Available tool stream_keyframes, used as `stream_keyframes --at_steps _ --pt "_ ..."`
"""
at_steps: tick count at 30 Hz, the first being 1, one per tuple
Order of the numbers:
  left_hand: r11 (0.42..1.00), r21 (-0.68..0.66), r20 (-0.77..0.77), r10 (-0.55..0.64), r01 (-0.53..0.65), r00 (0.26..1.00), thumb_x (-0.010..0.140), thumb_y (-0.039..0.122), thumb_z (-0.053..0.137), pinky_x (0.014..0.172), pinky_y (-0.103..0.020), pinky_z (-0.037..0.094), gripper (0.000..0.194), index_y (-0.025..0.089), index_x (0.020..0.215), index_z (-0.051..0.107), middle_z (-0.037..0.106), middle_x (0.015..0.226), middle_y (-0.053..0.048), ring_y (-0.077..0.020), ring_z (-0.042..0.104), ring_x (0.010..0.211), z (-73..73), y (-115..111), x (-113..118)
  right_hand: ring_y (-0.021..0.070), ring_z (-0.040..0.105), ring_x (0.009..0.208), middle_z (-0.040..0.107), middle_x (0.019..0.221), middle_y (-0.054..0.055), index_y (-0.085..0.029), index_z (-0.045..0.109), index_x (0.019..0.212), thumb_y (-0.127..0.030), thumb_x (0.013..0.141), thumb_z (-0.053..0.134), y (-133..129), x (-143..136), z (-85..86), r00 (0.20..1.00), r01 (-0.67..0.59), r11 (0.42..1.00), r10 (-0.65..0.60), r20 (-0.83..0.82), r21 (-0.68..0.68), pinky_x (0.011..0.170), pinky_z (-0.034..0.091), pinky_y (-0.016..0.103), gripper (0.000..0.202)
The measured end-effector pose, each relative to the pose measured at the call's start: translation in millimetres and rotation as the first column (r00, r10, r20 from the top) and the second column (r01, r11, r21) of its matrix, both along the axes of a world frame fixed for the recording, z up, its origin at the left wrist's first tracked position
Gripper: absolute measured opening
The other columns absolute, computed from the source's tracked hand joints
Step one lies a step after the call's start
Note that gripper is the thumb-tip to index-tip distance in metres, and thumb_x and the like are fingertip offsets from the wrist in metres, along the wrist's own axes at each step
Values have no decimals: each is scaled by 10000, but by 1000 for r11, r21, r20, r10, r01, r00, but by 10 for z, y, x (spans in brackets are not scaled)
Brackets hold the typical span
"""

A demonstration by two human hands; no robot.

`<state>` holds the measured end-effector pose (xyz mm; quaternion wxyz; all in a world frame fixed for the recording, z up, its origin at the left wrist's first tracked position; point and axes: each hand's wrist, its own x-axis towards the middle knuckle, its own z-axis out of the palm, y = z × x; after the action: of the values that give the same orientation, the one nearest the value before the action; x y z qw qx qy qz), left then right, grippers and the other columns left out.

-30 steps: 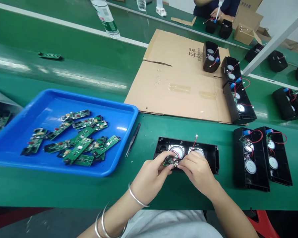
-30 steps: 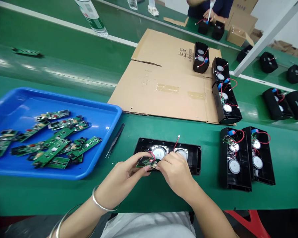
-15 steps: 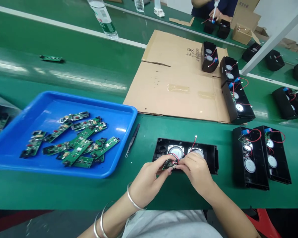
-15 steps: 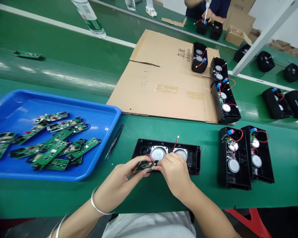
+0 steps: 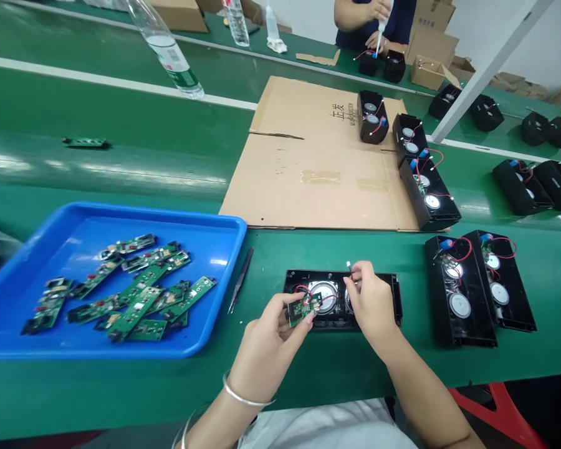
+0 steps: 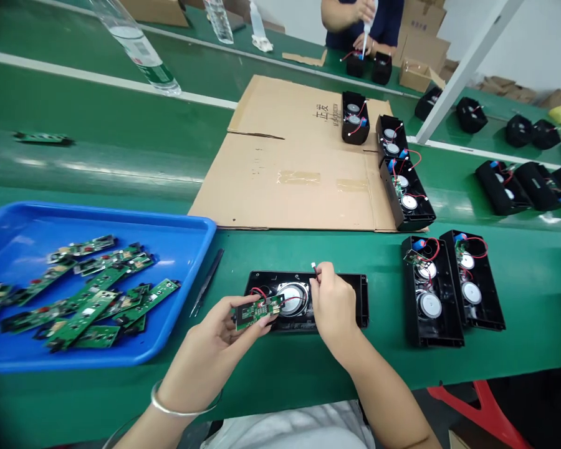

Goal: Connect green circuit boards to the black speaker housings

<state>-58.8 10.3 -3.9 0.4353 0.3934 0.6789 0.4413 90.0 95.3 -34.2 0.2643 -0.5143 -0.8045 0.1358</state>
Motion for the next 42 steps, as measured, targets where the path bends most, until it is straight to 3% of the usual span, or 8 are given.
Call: stream_keyframes --at_steps 3,5,7,14,22,27,42 --pt "1000 9 -99 7 -7 995 750 293 582 628 -326 603 192 213 920 541 733 813 -31 -222 713 727 -8 1 47 143 604 637 652 719 36 -168 578 839 -161 918 427 -105 85 34 956 -237 969 245 -165 65 587 459 243 171" --pt "1000 3 -154 -18 19 988 768 281 560 618 -314 598 173 211 924 533 734 824 -34 -209 712 711 -7 12 81 141 581 662 650 739 39 -164 611 835 -150 924 425 -164 149 57 900 -395 915 403 -166 80 610 457 246 207" --pt "999 15 -196 -25 29 980 779 287 541 602 -300 593 167 207 925 527 732 825 -38 -201 710 699 -16 24 110 138 562 662 648 760 45 -155 635 869 -141 921 433 -199 191 63 877 -455 888 461 -138 74 590 445 241 209" --pt "997 50 -330 -37 57 943 808 296 504 626 -286 585 198 199 978 526 737 858 -50 -207 715 738 -102 21 126 120 521 570 591 655 28 -135 648 922 -245 963 363 -180 175 65 879 -472 881 472 -66 27 522 393 232 309" --pt "994 45 -379 -71 95 923 818 267 493 599 -263 575 169 216 975 531 744 862 -35 -192 715 712 -84 29 134 134 495 580 542 639 34 -158 605 656 -259 958 338 -163 108 57 917 -398 917 397 46 16 532 378 251 416" --pt "995 27 -373 -77 94 925 816 280 498 577 -267 571 188 223 993 531 746 858 -25 -185 711 650 -79 29 125 125 561 667 615 748 43 -148 622 838 -251 967 350 -151 131 72 896 -437 899 432 -103 -35 605 441 227 317" --pt "994 57 -336 -70 95 939 817 260 491 674 -285 582 196 223 1004 536 743 897 -26 -196 713 774 -102 28 111 142 528 582 583 634 28 -160 575 717 -166 939 339 -121 93 -31 878 -470 872 445 174 138 558 366 271 324"
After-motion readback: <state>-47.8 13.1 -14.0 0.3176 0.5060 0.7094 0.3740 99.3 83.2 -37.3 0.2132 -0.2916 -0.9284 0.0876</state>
